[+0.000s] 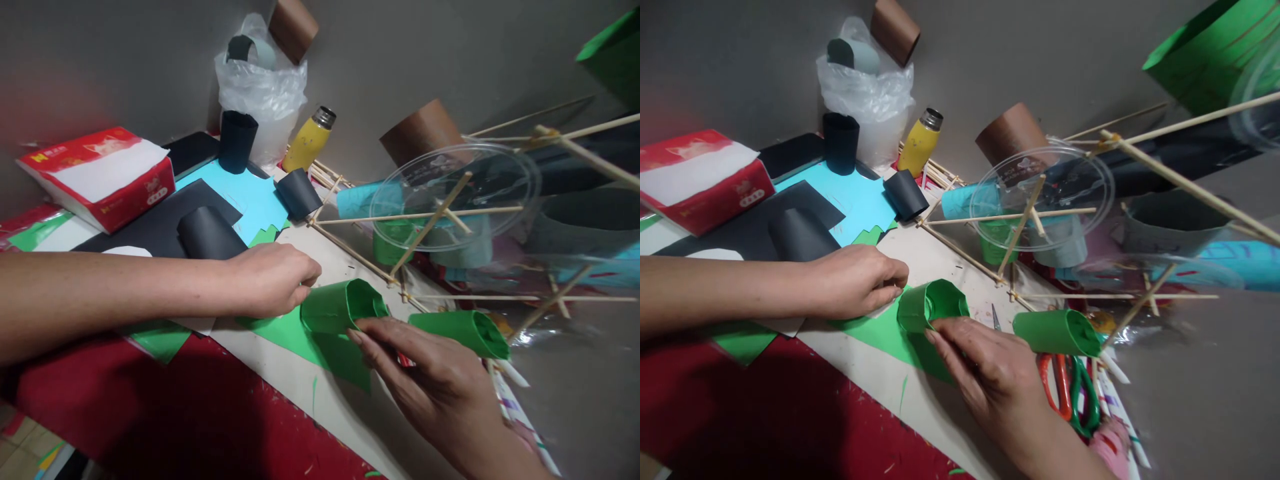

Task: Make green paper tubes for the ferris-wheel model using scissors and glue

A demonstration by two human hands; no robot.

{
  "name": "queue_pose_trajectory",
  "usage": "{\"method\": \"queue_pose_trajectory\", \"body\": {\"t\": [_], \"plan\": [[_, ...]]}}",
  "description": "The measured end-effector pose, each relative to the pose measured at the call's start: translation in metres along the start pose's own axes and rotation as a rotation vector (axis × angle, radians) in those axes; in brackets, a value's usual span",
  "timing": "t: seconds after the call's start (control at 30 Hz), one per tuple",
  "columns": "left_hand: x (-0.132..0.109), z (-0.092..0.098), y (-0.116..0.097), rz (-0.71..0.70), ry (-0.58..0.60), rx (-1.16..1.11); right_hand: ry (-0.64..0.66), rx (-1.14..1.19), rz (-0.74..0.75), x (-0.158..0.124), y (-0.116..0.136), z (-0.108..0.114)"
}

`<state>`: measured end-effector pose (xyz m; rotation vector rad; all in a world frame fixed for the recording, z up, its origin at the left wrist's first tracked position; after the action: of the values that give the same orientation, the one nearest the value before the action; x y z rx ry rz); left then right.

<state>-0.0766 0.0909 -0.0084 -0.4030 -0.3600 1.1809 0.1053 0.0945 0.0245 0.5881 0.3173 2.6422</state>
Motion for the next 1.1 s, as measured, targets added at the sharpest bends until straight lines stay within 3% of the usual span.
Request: {"method": "queue_pose_trajectory", "body": {"t": [0.73, 0.83, 0.93, 1.1], "plan": [[0.001, -0.001, 0.001, 0.012, 0.024, 0.035, 0.000, 0.007, 0.033, 0.002, -0.003, -0.004], [0.000, 0.001, -0.001, -0.024, -0.030, 0.012, -0.012, 0.020, 0.033, 0.002, -0.004, -0.006], [-0.002, 0.008, -0.007, -0.149, -0.140, -0.055, -0.018, 0.034, 0.025, 0.001, -0.005, -0.005], [-0.009, 0.027, -0.019, -0.318, -0.262, -0.139, -0.051, 0.051, -0.027, 0.002, -0.002, 0.014]]}}
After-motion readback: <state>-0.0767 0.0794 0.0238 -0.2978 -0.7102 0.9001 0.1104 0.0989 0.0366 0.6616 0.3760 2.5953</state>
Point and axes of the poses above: each hand's wrist, its own x-axis towards the middle knuckle, its own z-axis out of the back of the hand, y = z × x, the point moved 4 cm from there along x, towards the middle knuckle, and after that the axes turned 1 degree about x, right-handed, at the moved point
